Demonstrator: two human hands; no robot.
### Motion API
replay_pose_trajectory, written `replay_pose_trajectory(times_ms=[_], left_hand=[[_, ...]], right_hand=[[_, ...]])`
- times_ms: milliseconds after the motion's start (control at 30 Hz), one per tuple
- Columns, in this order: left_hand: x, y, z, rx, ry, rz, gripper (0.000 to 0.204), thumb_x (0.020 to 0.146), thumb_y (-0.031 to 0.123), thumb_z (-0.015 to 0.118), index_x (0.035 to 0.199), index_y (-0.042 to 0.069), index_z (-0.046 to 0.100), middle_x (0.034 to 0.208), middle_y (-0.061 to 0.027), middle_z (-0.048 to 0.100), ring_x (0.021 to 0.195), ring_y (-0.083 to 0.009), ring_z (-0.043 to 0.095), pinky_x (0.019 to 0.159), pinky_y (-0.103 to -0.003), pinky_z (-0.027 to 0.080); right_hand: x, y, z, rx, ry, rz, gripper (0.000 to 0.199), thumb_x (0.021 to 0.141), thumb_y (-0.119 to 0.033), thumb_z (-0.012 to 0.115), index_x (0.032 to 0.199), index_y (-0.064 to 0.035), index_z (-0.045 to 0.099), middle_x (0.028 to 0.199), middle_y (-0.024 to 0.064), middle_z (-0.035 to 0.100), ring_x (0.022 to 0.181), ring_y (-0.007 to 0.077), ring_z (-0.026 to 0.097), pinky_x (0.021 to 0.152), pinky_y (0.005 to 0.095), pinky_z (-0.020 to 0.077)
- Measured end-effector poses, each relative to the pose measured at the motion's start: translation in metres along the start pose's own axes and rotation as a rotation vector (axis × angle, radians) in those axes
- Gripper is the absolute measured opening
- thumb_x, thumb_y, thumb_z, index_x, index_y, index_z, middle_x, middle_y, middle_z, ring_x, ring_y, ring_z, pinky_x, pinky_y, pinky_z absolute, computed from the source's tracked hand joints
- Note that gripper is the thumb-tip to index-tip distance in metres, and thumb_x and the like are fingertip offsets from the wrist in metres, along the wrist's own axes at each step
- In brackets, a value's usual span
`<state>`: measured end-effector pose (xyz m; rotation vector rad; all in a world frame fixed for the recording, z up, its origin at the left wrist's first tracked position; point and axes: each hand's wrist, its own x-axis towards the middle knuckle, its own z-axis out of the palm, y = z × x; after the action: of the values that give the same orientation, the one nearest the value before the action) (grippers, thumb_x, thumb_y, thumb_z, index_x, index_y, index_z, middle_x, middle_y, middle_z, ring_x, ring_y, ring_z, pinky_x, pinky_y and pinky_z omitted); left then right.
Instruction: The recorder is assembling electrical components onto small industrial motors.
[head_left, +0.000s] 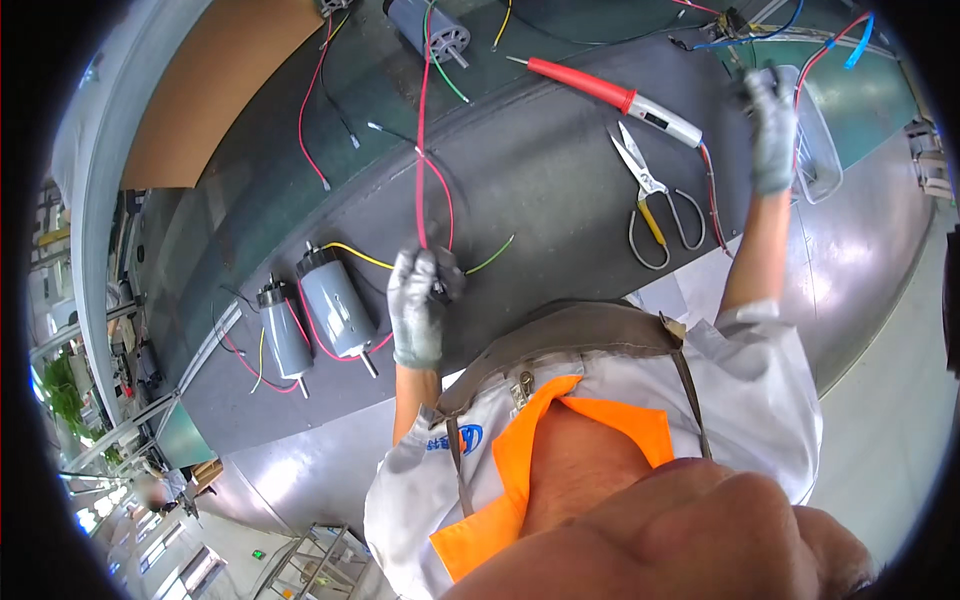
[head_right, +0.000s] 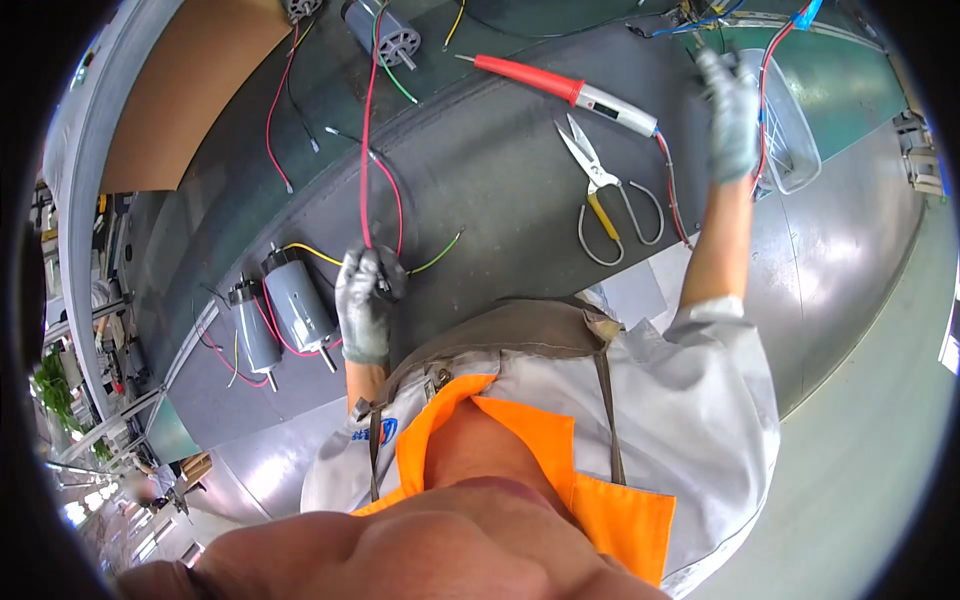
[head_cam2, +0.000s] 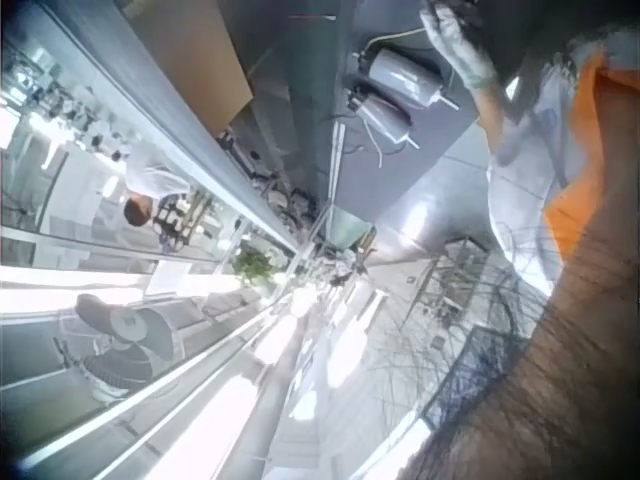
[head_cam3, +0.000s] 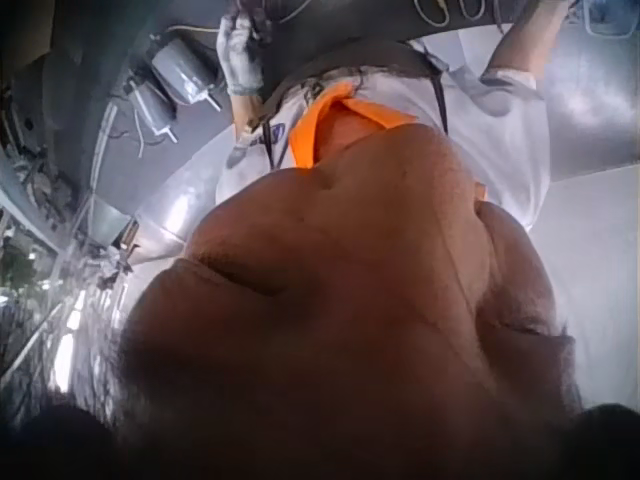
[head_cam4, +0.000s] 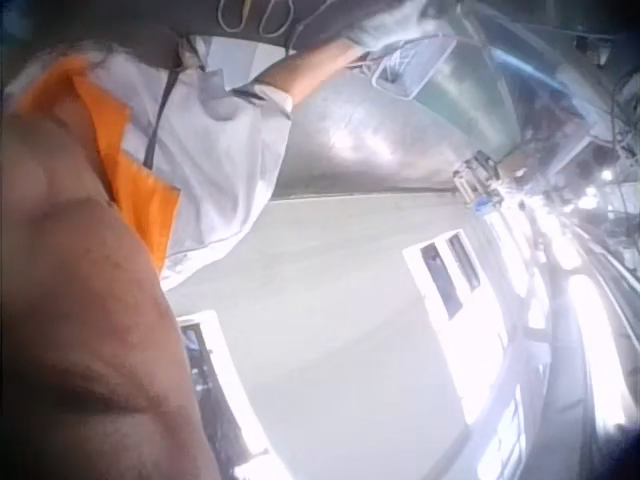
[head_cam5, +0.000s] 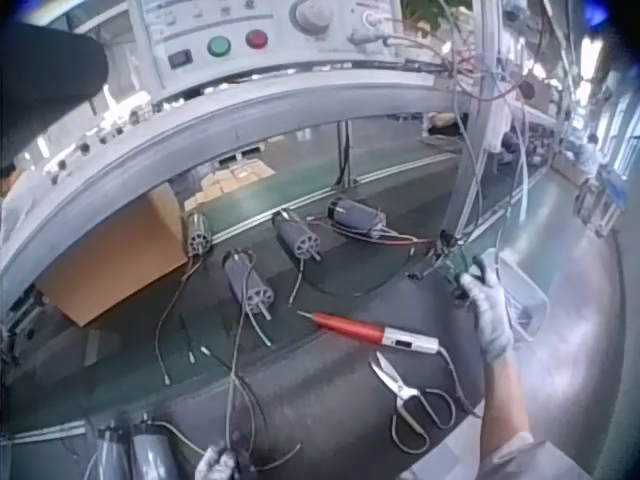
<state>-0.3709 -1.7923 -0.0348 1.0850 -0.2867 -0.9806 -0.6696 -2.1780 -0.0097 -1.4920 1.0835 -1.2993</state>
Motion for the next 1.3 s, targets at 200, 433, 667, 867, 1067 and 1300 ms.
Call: replay_pose_trajectory(times_ms=[200, 433, 667, 867, 1067, 1300], left_hand=[[-0.021, 0.005, 0.044, -0.148, -0.214, -0.567, 0.037, 0.093, 0.025, 0.071, 0.116, -0.003, 0.063, 0.092, -0.0076, 0.065, 0.088, -0.0177, 0.064, 0.08, -0.032, 0.051], [0.008, -0.001, 0.057, -0.104, -0.281, -0.191, 0.026, 0.092, 0.017, 0.066, 0.109, -0.002, 0.064, 0.097, -0.0095, 0.068, 0.092, -0.0195, 0.065, 0.087, -0.033, 0.052], [0.02, 0.019, 0.093, -0.055, -0.131, -0.076, 0.035, 0.097, 0.022, 0.061, 0.117, -0.008, 0.061, 0.098, -0.0155, 0.07, 0.091, -0.0254, 0.071, 0.086, -0.036, 0.056], [0.018, 0.014, 0.092, -0.035, -0.045, -0.044, 0.025, 0.099, 0.019, 0.061, 0.111, -0.003, 0.067, 0.096, -0.0084, 0.073, 0.086, -0.0123, 0.07, 0.076, -0.025, 0.054], [0.024, -0.002, 0.082, 0.137, -0.122, 0.12, 0.03, 0.096, 0.015, 0.06, 0.12, -0.004, 0.063, 0.104, -0.0127, 0.071, 0.093, -0.0197, 0.07, 0.086, -0.032, 0.056], [0.019, -0.002, 0.093, -0.17, -0.074, -0.066, 0.015, 0.097, 0.009, 0.06, 0.106, -0.002, 0.063, 0.096, -0.0094, 0.069, 0.087, -0.016, 0.068, 0.083, -0.029, 0.054]], right_hand=[[0.069, 0.012, 0.018, 0.105, -0.287, 0.171, 0.029, 0.094, -0.02, 0.069, 0.118, -0.0034, 0.064, 0.086, 0.0031, 0.068, 0.071, 0.0091, 0.062, 0.064, 0.0226, 0.0502], [-0.117, -0.079, 0.082, -0.043, -1.115, 0.286, 0.025, 0.09, -0.022, 0.073, 0.103, -0.0008, 0.072, 0.08, 0.0035, 0.068, 0.061, 0.0104, 0.064, 0.053, 0.0235, 0.0511], [-0.183, -0.042, 0.102, 0.249, -1.223, -0.283, 0.037, 0.095, -0.029, 0.065, 0.114, 0.0029, 0.069, 0.093, 0.012, 0.073, 0.079, 0.0143, 0.068, 0.073, 0.0294, 0.0552], [-0.185, -0.086, 0.105, 0.531, -0.967, 0.335, 0.052, 0.099, -0.022, 0.055, 0.142, 0.0067, 0.048, 0.098, 0.0135, 0.072, 0.071, 0.0146, 0.064, 0.067, 0.0277, 0.0518], [-0.191, -0.09, 0.125, 0.741, -0.865, 0.499, 0.061, 0.096, -0.021, 0.057, 0.147, 0.0066, 0.039, 0.081, 0.0122, 0.069, 0.065, 0.0149, 0.063, 0.058, 0.0275, 0.0497], [-0.19, -0.07, 0.127, 0.944, -0.917, 0.571, 0.062, 0.096, -0.02, 0.056, 0.149, 0.0066, 0.036, 0.072, 0.0132, 0.066, 0.057, 0.0165, 0.06, 0.051, 0.0275, 0.0471]])
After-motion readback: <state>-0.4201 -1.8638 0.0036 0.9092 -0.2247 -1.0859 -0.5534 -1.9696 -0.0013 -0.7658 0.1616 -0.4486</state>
